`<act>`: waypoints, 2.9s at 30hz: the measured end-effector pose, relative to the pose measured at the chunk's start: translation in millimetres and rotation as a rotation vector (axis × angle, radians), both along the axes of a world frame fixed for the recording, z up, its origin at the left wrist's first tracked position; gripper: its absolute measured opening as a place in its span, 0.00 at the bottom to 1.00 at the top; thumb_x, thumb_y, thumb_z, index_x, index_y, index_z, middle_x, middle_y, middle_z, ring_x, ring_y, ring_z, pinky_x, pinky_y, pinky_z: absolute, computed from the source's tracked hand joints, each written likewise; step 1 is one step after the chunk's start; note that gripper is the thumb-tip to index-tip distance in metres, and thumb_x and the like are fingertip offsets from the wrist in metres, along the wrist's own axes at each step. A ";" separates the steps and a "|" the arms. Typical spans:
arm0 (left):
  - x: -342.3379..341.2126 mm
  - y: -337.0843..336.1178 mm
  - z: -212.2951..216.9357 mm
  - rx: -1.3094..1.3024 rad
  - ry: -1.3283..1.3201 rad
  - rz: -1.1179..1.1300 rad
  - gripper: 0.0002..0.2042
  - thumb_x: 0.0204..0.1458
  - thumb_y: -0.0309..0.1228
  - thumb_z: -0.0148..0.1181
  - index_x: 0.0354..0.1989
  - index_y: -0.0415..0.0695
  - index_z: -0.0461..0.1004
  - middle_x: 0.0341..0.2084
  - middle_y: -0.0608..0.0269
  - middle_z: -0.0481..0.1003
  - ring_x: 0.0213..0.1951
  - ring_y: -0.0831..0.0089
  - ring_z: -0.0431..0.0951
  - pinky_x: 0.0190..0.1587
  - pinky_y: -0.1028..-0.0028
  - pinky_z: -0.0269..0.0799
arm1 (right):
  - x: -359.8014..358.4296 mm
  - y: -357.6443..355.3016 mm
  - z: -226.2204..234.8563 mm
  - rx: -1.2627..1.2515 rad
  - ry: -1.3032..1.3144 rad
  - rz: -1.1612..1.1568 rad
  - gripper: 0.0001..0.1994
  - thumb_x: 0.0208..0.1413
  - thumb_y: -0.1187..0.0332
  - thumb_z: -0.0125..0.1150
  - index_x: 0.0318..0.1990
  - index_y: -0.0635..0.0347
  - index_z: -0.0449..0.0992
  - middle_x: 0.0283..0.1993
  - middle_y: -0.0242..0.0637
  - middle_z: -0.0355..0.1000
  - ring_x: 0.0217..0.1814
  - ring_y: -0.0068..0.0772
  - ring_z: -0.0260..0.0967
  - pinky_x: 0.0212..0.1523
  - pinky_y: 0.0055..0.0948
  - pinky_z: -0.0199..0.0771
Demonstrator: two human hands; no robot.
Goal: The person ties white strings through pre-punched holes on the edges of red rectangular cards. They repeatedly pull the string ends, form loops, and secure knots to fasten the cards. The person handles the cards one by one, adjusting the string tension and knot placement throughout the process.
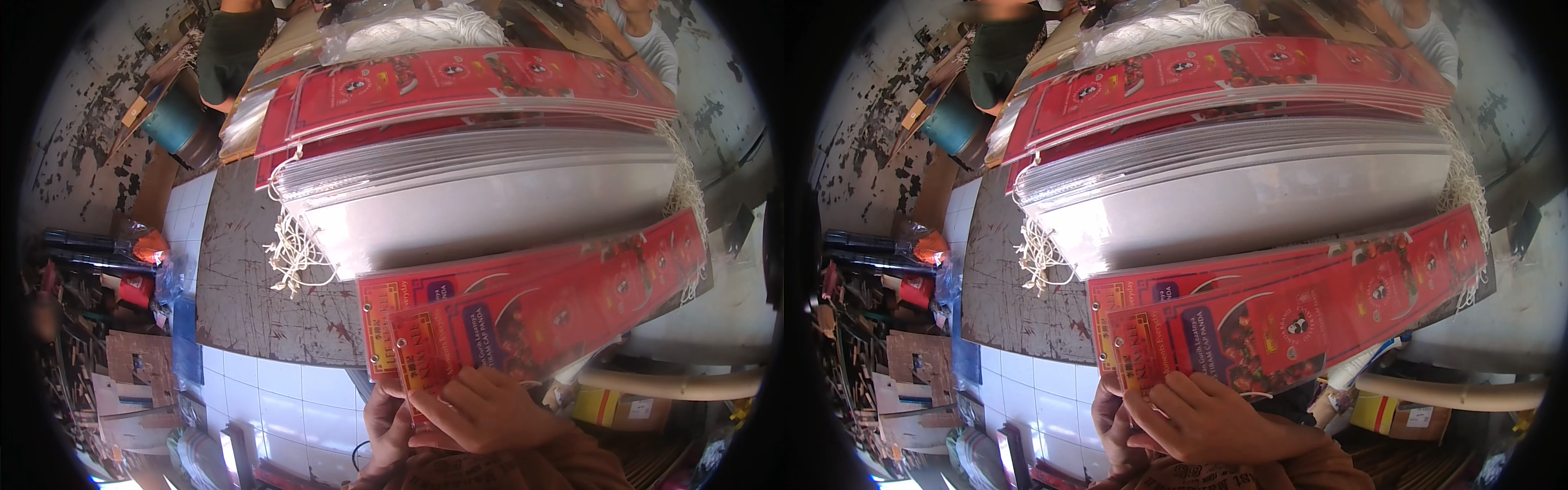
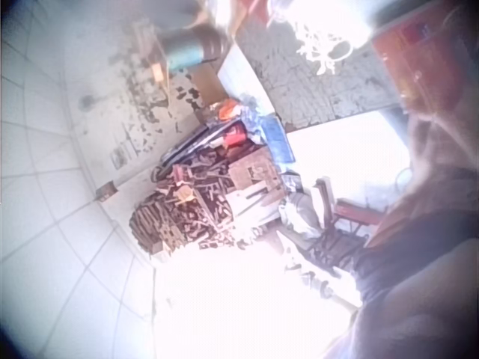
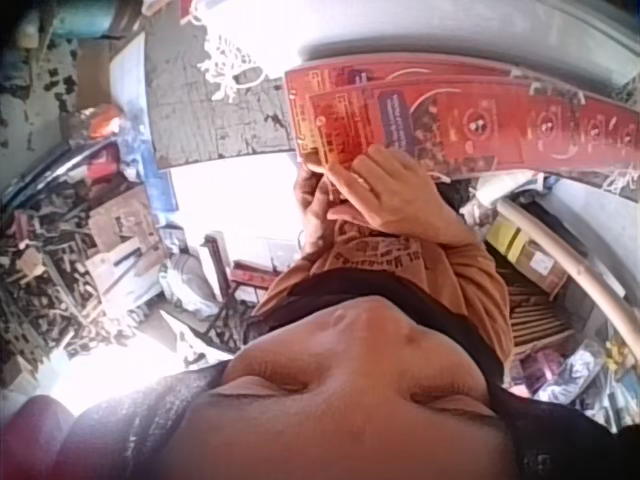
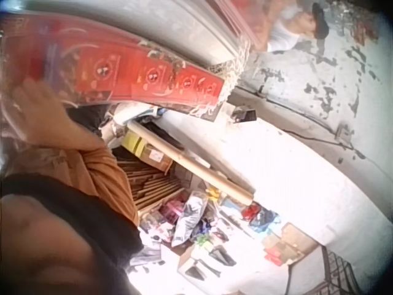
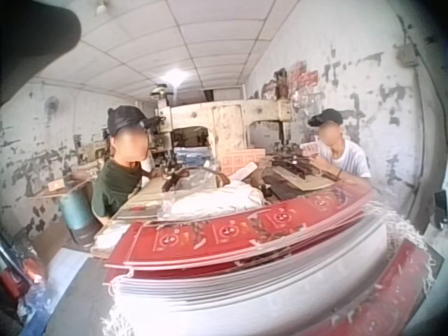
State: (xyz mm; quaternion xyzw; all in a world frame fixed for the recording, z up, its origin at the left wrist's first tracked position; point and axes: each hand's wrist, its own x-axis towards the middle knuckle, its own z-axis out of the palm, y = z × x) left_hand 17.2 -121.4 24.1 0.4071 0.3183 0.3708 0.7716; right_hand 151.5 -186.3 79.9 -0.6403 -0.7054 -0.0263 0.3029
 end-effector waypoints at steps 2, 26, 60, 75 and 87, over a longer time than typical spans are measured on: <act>-3.8 -0.4 -1.8 0.051 -0.059 -0.028 0.08 0.53 0.30 0.57 0.33 0.39 0.66 0.34 0.55 0.73 0.33 0.76 0.73 0.37 0.75 0.70 | 2.8 -2.8 -2.8 0.003 -0.090 0.039 0.19 0.47 0.64 0.56 0.46 0.64 0.73 0.26 0.25 0.61 0.31 0.22 0.62 0.29 0.20 0.62; 21.3 31.7 11.0 -0.076 -0.286 0.664 0.04 0.61 0.32 0.38 0.35 0.51 0.60 0.23 0.70 0.63 0.23 0.88 0.63 0.22 0.82 0.71 | -2.2 -11.4 -8.3 0.246 -0.084 -0.100 0.16 0.46 0.68 0.57 0.43 0.64 0.76 0.20 0.24 0.58 0.22 0.20 0.59 0.23 0.20 0.57; 14.7 4.6 17.3 0.068 0.154 -0.035 0.22 0.57 0.30 0.53 0.56 0.31 0.59 0.24 0.65 0.74 0.24 0.87 0.67 0.28 0.85 0.58 | 89.1 -98.2 -48.8 0.392 1.394 0.508 0.10 0.54 0.62 0.57 0.29 0.58 0.72 0.30 0.40 0.65 0.33 0.40 0.63 0.32 0.40 0.66; -0.1 7.5 -0.1 0.156 0.095 -0.126 0.20 0.56 0.33 0.53 0.52 0.31 0.64 0.23 0.66 0.72 0.23 0.85 0.67 0.28 0.83 0.59 | 91.8 -71.9 -6.2 0.887 2.004 0.263 0.13 0.64 0.62 0.45 0.29 0.59 0.60 0.26 0.32 0.57 0.26 0.20 0.53 0.32 0.25 0.65; 8.4 -0.1 7.2 -0.187 -0.135 -0.071 0.17 0.59 0.37 0.49 0.49 0.37 0.62 0.44 0.55 0.70 0.45 0.73 0.71 0.48 0.73 0.67 | 16.7 -8.7 9.0 0.063 0.244 -0.271 0.13 0.44 0.73 0.66 0.40 0.60 0.77 0.27 0.31 0.69 0.26 0.29 0.61 0.22 0.24 0.64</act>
